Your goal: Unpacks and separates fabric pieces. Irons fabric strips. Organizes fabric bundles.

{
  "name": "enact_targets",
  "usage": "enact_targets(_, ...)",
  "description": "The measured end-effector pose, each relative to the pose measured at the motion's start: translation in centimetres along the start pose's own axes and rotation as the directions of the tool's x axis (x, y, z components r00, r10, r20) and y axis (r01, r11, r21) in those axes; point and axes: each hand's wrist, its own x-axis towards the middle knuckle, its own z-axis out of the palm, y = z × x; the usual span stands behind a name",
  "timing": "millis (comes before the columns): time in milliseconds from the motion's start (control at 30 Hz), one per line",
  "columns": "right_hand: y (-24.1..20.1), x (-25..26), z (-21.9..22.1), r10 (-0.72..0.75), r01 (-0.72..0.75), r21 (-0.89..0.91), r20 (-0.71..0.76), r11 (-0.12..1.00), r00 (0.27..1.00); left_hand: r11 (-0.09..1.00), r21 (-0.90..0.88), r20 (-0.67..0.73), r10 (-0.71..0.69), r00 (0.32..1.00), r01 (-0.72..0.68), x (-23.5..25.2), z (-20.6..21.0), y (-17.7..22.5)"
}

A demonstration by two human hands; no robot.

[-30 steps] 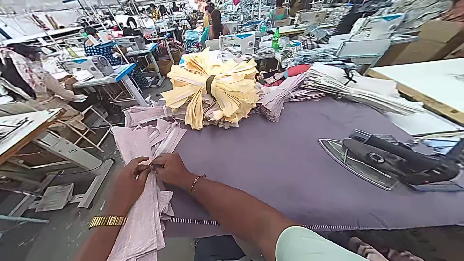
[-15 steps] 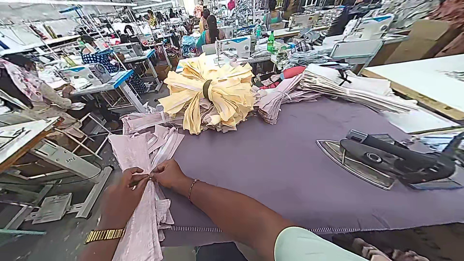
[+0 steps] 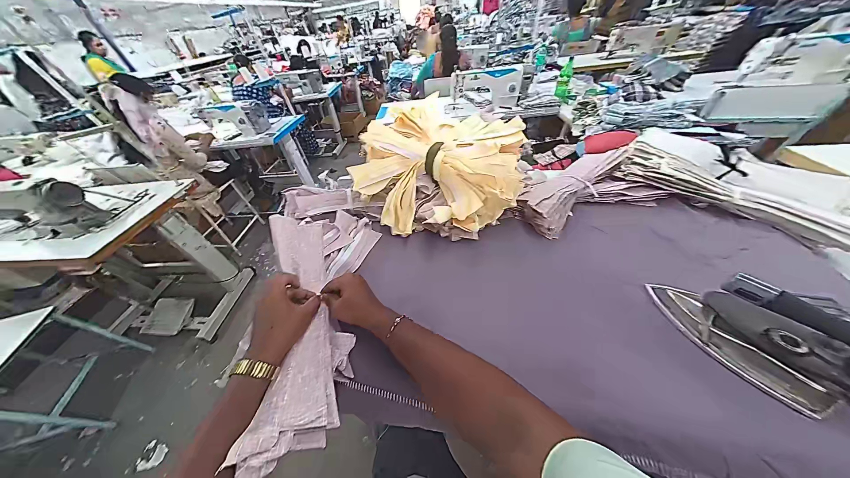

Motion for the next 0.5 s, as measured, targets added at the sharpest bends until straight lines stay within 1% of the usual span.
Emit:
enact_targets(67, -0.4, -0.1, 0.3, 0.037, -0.038, -0.029, -0.029, 0.999, 0.999, 0.999, 0.05, 0.011, 0.002, 1.0, -0.003, 0.0, -0.4, 0.0)
enact_targets(133, -0.4, -0.1, 0.2, 0.122, -0.125, -0.137, -0.026, 0.983, 0.992, 0.993, 0.114, -0.007, 0.005, 1.0, -0.005, 0.3, -0.5, -0.1)
enact_targets(200, -0.3, 0.0, 0.1, 0.21, -0.197, -0.265, 0.023, 0.944, 0.977, 0.986, 0.166, -0.028, 0.011, 1.0, -0.007, 0.4, -0.4, -0.3)
enact_targets(267, -0.2, -0.1, 0.2, 0.239, -0.201, -0.318, 0.085, 0.927, 0.967, 0.984, 0.179, -0.028, 0.01, 1.0, -0.005, 0.3, -0.2, -1.1)
enact_targets(333, -0.3, -0.1, 0.0, 0.214, -0.176, -0.314, 0.088, 0.933, 0.973, 0.984, 0.176, -0.038, 0.002, 0.999, 0.005, 0.3, -1.0, -1.8)
enact_targets(367, -0.4, -0.3, -0.1, 0.231, -0.195, -0.325, 0.077, 0.925, 0.97, 0.98, 0.194, -0.045, -0.023, 0.999, 0.032, 0.0, -1.6, -2.1)
enact_targets(400, -0.5, -0.3, -0.1, 0.258, -0.218, -0.336, 0.078, 0.916, 0.963, 0.97, 0.226, -0.028, -0.084, 0.996, 0.088, -0.3, -2.3, -2.2)
enact_targets(467, -0.3, 0.0, 0.2, 0.258, -0.221, -0.274, 0.103, 0.936, 0.961, 0.937, 0.276, 0.078, -0.242, 0.967, 0.213, -0.6, -2.9, -2.5)
enact_targets(500, -0.1, 0.0, 0.6, 0.223, -0.196, -0.206, 0.116, 0.959, 0.968, 0.933, 0.271, 0.139, -0.282, 0.949, 0.237, -0.7, -2.5, -2.9)
